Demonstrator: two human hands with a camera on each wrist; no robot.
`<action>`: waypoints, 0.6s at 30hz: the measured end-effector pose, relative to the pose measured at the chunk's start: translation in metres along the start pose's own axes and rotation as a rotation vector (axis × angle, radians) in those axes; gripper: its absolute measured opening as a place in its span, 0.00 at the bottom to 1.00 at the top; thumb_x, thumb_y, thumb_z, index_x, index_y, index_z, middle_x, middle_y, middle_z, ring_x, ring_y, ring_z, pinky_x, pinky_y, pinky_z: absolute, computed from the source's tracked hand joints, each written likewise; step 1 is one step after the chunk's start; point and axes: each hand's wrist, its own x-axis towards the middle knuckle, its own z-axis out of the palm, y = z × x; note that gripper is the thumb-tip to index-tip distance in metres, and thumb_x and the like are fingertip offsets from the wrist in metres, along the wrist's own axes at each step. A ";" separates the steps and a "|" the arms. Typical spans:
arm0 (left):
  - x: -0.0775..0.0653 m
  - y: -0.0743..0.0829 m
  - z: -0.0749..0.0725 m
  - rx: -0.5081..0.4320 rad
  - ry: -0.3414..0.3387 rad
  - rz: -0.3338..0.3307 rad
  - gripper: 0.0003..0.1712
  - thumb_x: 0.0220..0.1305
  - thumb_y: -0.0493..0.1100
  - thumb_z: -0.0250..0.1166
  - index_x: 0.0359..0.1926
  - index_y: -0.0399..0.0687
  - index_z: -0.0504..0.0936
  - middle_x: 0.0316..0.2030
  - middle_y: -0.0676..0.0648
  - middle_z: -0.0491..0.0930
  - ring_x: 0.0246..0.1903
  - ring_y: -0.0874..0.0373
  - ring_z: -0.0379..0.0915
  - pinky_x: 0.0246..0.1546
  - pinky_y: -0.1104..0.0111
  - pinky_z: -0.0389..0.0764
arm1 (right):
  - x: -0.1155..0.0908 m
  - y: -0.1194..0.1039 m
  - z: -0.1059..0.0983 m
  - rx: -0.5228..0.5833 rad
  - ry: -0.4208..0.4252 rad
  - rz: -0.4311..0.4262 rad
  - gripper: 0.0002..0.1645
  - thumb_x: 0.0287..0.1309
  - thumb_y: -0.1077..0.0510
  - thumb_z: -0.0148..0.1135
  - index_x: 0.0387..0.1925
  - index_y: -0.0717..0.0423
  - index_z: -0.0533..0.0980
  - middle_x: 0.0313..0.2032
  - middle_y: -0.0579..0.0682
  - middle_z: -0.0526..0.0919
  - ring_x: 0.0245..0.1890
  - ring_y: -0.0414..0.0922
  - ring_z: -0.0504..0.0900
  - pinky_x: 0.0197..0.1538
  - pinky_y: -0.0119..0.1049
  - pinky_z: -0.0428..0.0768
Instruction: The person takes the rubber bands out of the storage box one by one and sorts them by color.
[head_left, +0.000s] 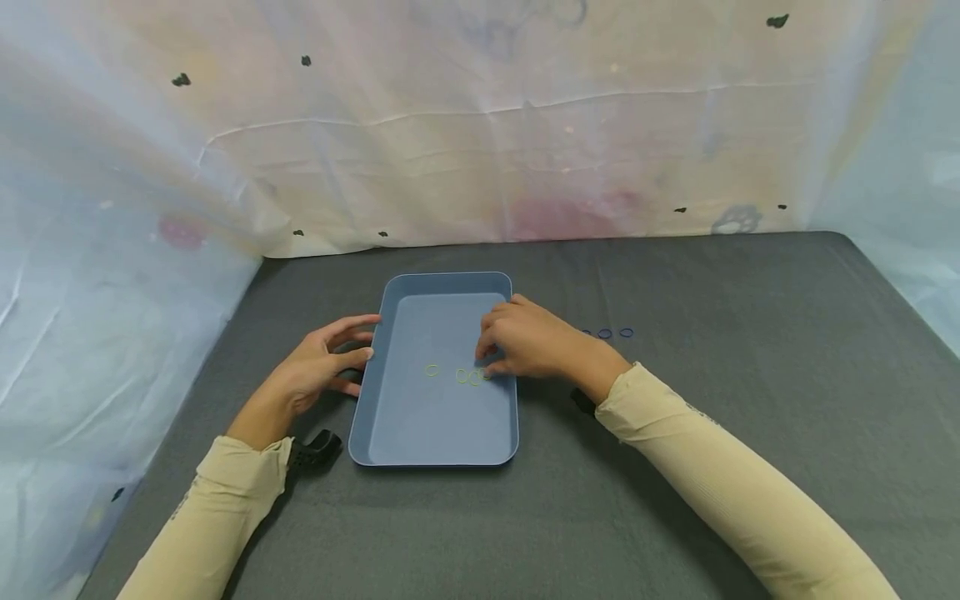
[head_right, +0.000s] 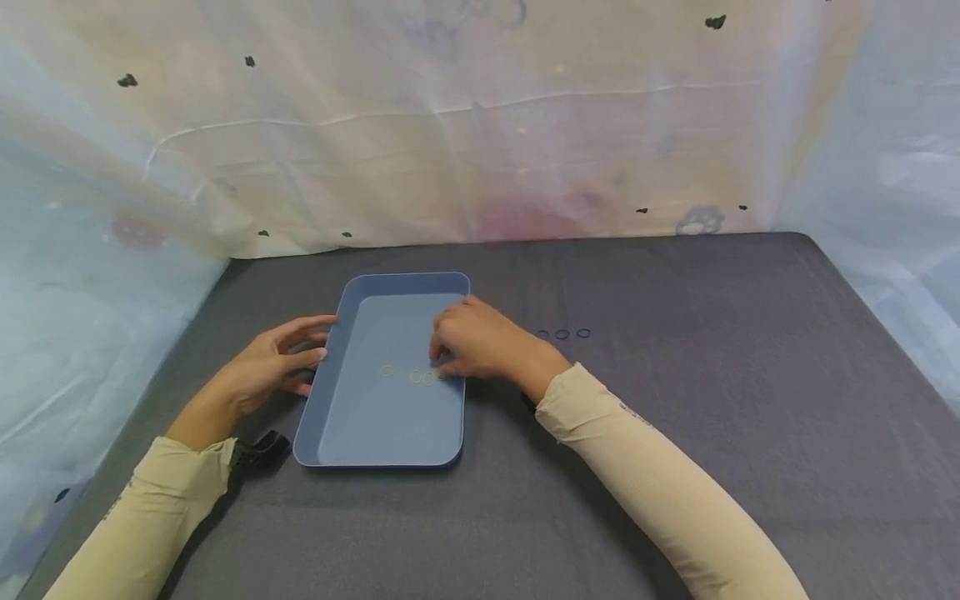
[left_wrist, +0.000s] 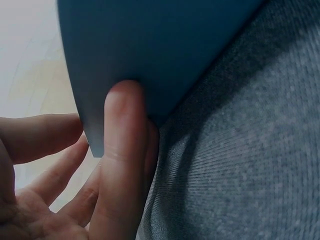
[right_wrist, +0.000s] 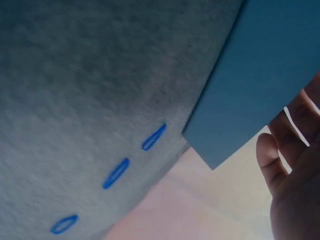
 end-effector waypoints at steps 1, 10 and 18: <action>0.000 0.000 0.000 0.000 0.000 -0.001 0.36 0.72 0.41 0.61 0.76 0.52 0.59 0.72 0.35 0.59 0.47 0.53 0.78 0.36 0.56 0.88 | 0.001 0.000 -0.001 -0.011 -0.014 0.006 0.11 0.53 0.44 0.75 0.38 0.40 0.88 0.37 0.39 0.84 0.43 0.41 0.77 0.55 0.43 0.70; 0.002 0.002 0.001 0.014 0.002 -0.007 0.35 0.72 0.42 0.61 0.76 0.53 0.60 0.72 0.35 0.58 0.49 0.50 0.77 0.36 0.55 0.88 | 0.007 0.002 -0.002 -0.031 -0.077 0.028 0.10 0.51 0.44 0.76 0.35 0.38 0.88 0.33 0.36 0.83 0.42 0.40 0.76 0.55 0.43 0.68; -0.001 0.002 -0.003 0.025 -0.003 -0.010 0.35 0.72 0.44 0.61 0.76 0.54 0.60 0.72 0.35 0.58 0.50 0.51 0.76 0.37 0.55 0.88 | 0.011 -0.002 -0.002 -0.016 -0.126 0.055 0.08 0.52 0.44 0.75 0.35 0.37 0.88 0.34 0.36 0.83 0.44 0.39 0.77 0.59 0.43 0.66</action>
